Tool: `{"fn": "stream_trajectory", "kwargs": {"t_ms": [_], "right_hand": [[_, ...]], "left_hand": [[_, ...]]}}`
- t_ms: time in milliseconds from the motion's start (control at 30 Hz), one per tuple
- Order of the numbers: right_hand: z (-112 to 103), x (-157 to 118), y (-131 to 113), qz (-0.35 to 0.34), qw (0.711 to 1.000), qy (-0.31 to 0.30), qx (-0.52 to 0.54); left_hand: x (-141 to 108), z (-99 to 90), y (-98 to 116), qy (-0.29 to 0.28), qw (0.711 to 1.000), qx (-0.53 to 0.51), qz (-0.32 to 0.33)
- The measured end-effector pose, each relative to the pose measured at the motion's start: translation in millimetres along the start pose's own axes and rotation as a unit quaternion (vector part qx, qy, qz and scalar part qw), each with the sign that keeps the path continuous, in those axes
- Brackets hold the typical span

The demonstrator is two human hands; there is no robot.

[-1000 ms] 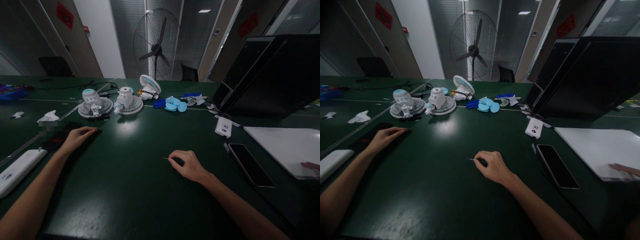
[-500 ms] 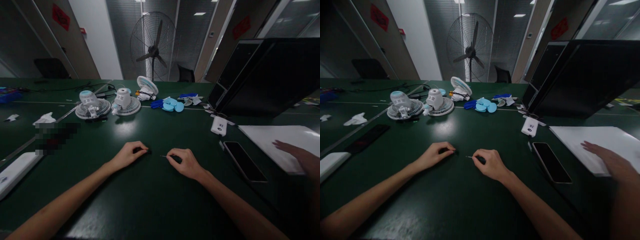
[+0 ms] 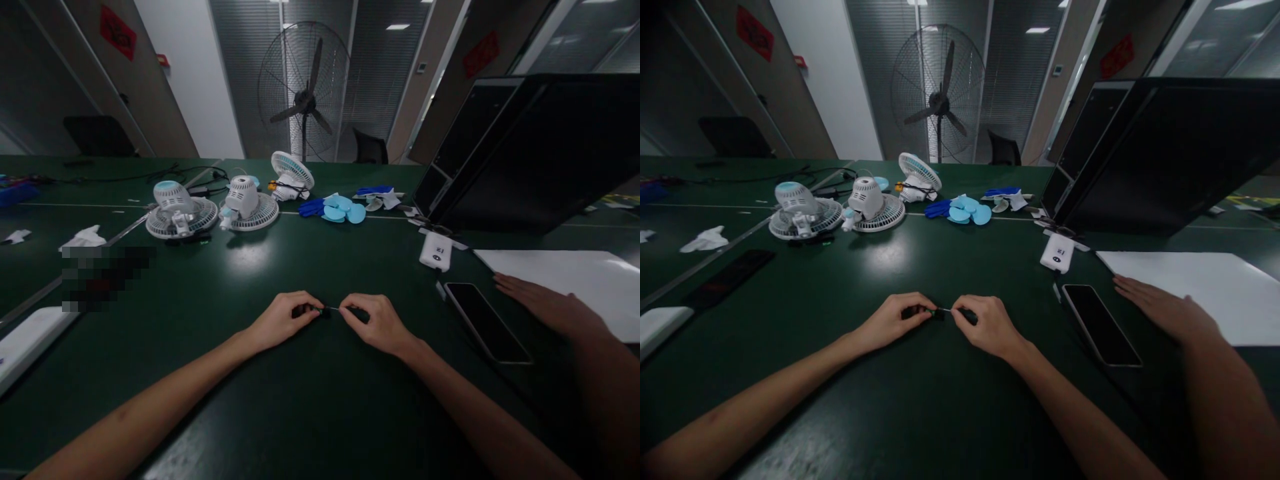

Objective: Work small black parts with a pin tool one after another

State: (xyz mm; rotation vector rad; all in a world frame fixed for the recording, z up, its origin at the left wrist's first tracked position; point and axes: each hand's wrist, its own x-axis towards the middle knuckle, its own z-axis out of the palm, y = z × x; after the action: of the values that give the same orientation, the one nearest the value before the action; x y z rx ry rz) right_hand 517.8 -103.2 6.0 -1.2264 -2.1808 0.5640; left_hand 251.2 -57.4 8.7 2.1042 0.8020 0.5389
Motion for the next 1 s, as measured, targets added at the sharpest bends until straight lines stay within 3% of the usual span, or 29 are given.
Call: {"fn": "stream_trajectory", "kwargs": {"t_ms": [567,1000], "right_hand": [[0.3,0.4,-5.8,-0.027,0.999,-0.016,-0.041],[2.3,3.3,-6.6,-0.016,0.999,-0.032,-0.016]], "left_hand": [[1.6,1.4,-0.8,-0.002,1.000,0.011,0.001],[1.5,1.3,-2.5,-0.005,0.999,0.028,0.025]]}}
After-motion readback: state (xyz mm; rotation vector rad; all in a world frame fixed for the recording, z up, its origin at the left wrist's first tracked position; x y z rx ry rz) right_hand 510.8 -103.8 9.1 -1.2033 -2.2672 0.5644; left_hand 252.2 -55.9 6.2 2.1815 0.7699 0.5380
